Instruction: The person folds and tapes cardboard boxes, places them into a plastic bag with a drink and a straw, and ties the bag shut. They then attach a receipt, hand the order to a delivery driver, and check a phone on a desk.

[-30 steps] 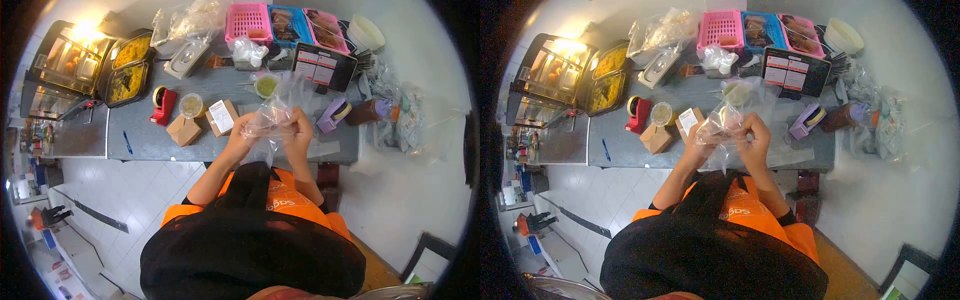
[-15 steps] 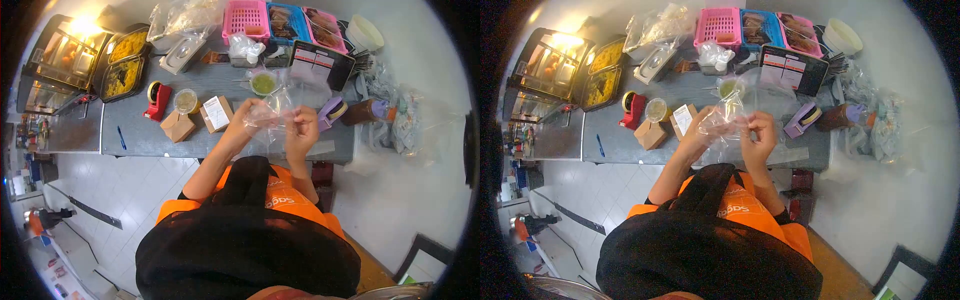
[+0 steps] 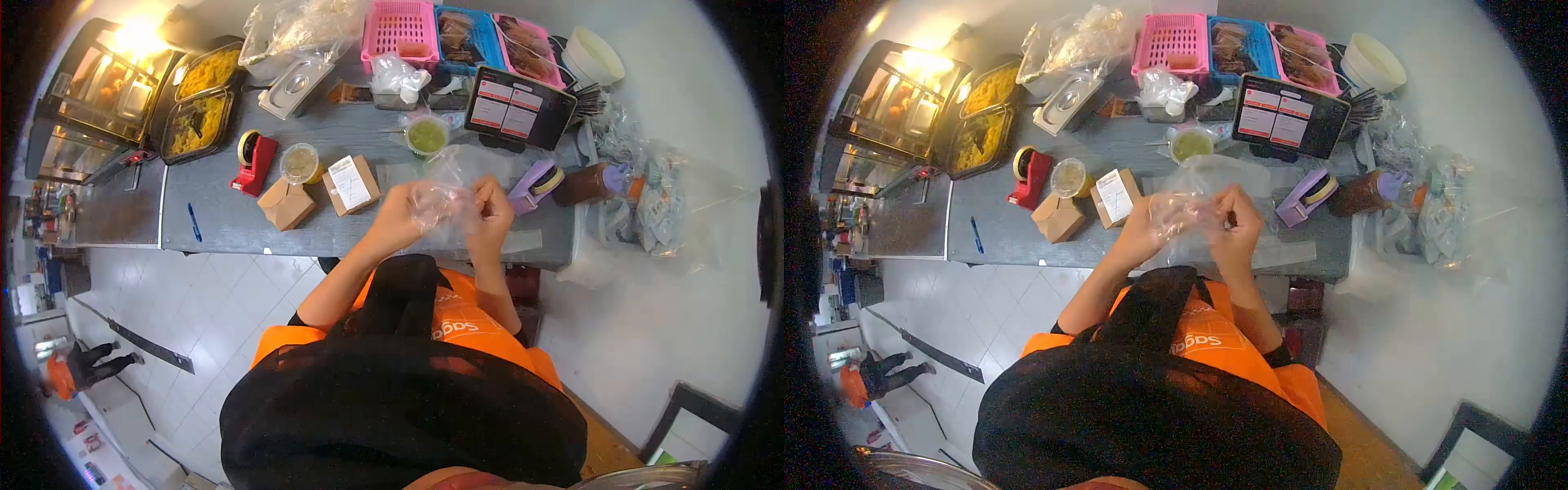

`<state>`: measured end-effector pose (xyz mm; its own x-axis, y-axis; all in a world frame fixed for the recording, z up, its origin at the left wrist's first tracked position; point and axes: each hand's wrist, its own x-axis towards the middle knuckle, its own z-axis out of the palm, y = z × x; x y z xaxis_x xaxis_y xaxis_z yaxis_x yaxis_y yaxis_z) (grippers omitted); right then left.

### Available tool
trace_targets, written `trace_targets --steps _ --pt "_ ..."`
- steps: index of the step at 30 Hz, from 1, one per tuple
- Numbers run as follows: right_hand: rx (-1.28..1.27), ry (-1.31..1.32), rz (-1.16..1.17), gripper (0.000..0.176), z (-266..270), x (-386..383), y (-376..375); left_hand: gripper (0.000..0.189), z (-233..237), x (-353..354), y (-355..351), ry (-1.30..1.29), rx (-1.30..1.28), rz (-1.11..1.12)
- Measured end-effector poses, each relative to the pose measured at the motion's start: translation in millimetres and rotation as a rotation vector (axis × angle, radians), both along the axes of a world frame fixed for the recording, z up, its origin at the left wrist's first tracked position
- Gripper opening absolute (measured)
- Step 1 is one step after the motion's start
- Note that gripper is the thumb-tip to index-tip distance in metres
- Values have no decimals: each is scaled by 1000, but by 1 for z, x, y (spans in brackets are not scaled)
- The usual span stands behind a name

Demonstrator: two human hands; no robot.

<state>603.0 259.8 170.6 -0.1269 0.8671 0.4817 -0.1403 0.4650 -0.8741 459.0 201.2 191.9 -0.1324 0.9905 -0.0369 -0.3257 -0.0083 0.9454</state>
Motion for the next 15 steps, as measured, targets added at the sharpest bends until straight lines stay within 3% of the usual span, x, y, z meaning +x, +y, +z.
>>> trace_targets --steps 1,2,3,4,5,6,8,10,11,12,14,15 --pt "182 -299 -125 21 -4 12 4 17 -1 -7 0 487 119 -71" --pt "365 -597 -250 22 -6 19 5 17 -2 -17 3 484 115 -68" --pt "366 -598 -248 22 0 19 6 15 -1 -30 10 563 3 141" --pt "428 -523 -398 25 13 17 9 13 2 -36 13 637 -110 351" --pt "487 -444 -545 28 23 16 10 13 8 -30 12 636 -112 353" --pt "488 -443 -542 28 29 12 7 13 19 -19 13 528 5 486" --pt "-124 80 -323 29 37 -2 -1 16 23 -11 19 422 130 621" --pt "-189 140 -214 25 45 -4 -2 17 10 -10 26 341 365 612" --pt "-254 195 -105 22 47 -5 -1 17 0 -12 24 341 365 614" --pt "-256 195 -103 22 26 3 4 15 -11 -15 19 556 364 475" --pt "-10 -569 -108 17 -34 24 18 16 -6 -10 7 1000 284 293" --pt "-13 -570 -105 17 -26 22 19 16 -2 -12 8 1001 280 293"
